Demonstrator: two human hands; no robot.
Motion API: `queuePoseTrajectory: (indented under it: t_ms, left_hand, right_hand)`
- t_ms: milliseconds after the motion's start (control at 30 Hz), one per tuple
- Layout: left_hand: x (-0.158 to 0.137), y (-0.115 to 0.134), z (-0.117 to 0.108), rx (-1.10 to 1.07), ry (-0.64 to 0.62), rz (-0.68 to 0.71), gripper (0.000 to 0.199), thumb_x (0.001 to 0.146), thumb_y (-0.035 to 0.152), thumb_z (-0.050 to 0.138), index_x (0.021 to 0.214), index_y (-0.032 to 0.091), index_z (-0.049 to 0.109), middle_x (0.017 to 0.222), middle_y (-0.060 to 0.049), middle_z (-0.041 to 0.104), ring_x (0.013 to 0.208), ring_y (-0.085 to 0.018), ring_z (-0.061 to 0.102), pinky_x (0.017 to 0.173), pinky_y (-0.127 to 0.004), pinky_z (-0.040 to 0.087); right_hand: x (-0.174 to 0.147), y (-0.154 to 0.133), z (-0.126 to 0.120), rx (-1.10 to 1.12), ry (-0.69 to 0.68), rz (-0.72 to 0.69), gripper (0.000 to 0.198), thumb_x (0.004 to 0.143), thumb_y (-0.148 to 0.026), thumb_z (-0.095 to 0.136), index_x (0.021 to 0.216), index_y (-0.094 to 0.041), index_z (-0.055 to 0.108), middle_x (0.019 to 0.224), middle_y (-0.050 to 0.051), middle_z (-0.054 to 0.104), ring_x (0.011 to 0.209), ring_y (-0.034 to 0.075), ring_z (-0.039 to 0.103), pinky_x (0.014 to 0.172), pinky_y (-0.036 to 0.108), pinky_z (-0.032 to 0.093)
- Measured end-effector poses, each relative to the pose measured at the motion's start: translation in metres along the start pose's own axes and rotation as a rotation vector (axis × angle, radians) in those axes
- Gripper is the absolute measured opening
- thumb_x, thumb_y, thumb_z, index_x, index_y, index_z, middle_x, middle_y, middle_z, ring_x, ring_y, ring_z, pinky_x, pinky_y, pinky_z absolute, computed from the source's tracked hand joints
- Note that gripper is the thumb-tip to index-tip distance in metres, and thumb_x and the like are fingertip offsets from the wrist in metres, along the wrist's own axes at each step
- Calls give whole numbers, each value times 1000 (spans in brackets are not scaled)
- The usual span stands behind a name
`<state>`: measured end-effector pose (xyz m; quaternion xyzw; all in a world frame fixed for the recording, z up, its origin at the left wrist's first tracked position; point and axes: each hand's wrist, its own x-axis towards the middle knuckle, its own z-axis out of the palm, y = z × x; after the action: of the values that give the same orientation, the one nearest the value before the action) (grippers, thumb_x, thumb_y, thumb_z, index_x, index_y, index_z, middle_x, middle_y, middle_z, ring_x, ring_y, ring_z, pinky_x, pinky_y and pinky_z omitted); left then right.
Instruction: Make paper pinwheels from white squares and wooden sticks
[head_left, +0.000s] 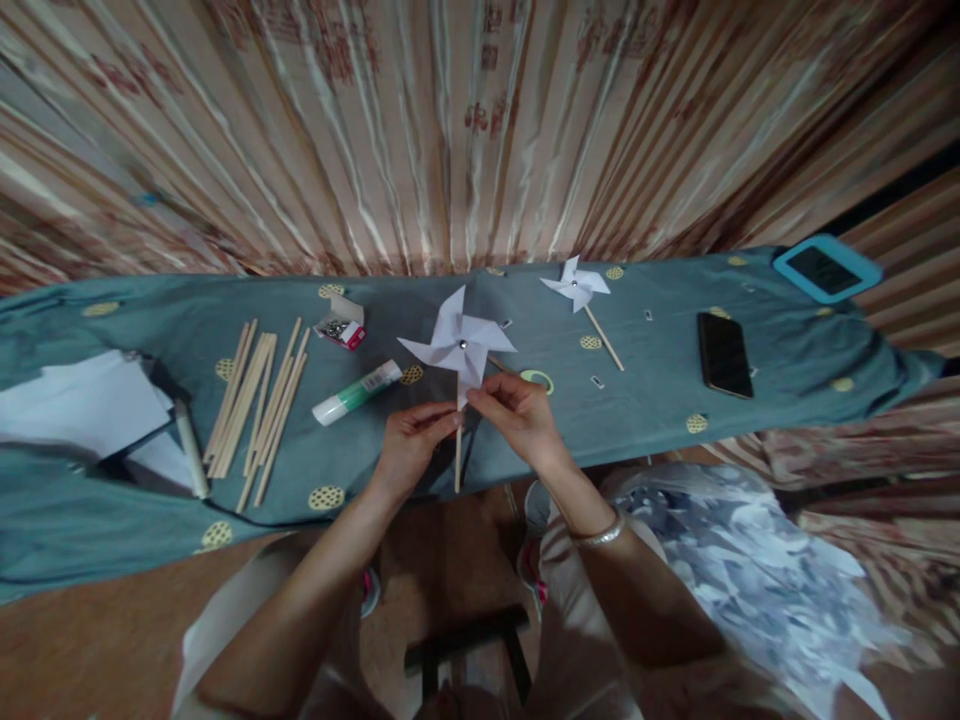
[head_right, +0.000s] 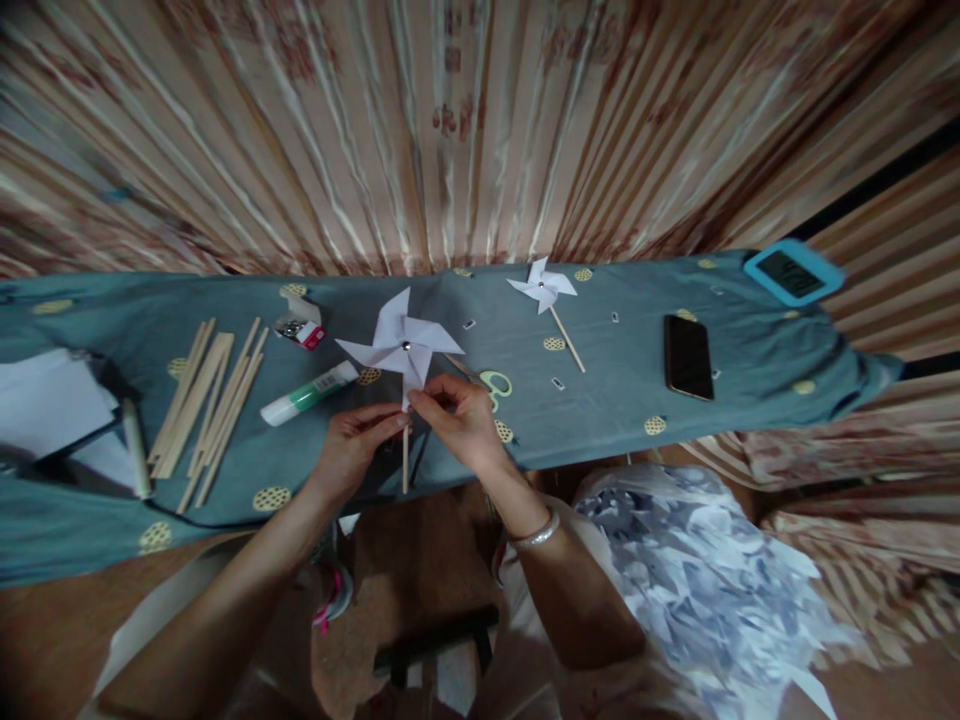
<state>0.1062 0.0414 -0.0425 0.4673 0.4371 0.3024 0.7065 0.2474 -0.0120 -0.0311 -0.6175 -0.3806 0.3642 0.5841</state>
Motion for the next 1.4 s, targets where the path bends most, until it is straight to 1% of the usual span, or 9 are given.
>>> queuePoseTrajectory:
  t_ms: [133,333,433,733,833,900,1000,1200,1400]
  left_hand:
    - [0,1,0,-27,8,3,38,50,42,89,76,16,78,72,-4,75,63,-15,63,67,-28,51]
    - [3,6,-1,-162,88,-3,40,46,39,90,76,15,78,71,-4,74,62,-14,63,66,-27,50]
    - [2,11,-1,-222,97,0,38,45,36,90,74,16,78,71,-4,74,61,-13,63,66,-26,50]
    - [-3,14,-3,-288,62,19,38,46,35,91,76,16,78,70,-3,73,61,-12,62,64,-25,50]
    - [-5,14,-5,-301,43,27,42,46,35,91,81,16,78,78,-4,75,70,-13,65,68,-24,50]
    - [-8,14,-6,-294,36,27,46,46,36,92,86,17,78,82,-5,75,77,-15,67,70,-24,51]
    - [-11,15,-9,-270,28,24,47,47,38,92,87,17,78,84,-6,76,79,-17,67,71,-26,50]
    - [-14,14,-14,-240,15,28,47,47,41,91,84,16,78,82,-7,76,76,-17,67,70,-27,50]
    - [-16,12,-16,-208,-8,27,47,50,45,90,85,17,78,82,-7,76,75,-16,67,71,-26,51]
  right_hand:
    - [-5,-1,-3,-98,-67,-23,35,74,-52,71,64,-20,65,60,-1,63,57,12,53,54,25,41]
    - [-16,2,-5,-373,-232,-45,28,80,-48,70,76,-20,73,72,1,73,63,12,60,60,24,42]
    - [-22,2,0,-393,-273,-27,26,80,-46,70,76,-20,73,72,1,73,62,12,59,60,24,41]
    - [-28,9,8,-323,-243,-12,26,80,-42,68,74,-18,72,65,-1,68,56,10,53,54,23,37]
    - [-24,9,4,-346,-206,-26,26,82,-42,65,74,-18,71,64,-1,67,57,11,55,56,23,40]
    - [-18,4,-3,-461,-174,-54,23,83,-39,63,74,-18,70,62,-1,66,56,12,55,56,23,39]
    - [-5,-11,-21,-764,-94,-82,22,84,-35,62,70,-20,70,64,0,68,59,13,57,60,24,38]
    - [33,-34,-75,-1381,-24,87,26,93,-35,52,92,-21,75,91,9,77,85,21,70,70,27,43]
    - [69,-21,-116,-1562,49,292,29,93,-31,55,104,-11,73,104,21,73,100,29,69,82,35,49]
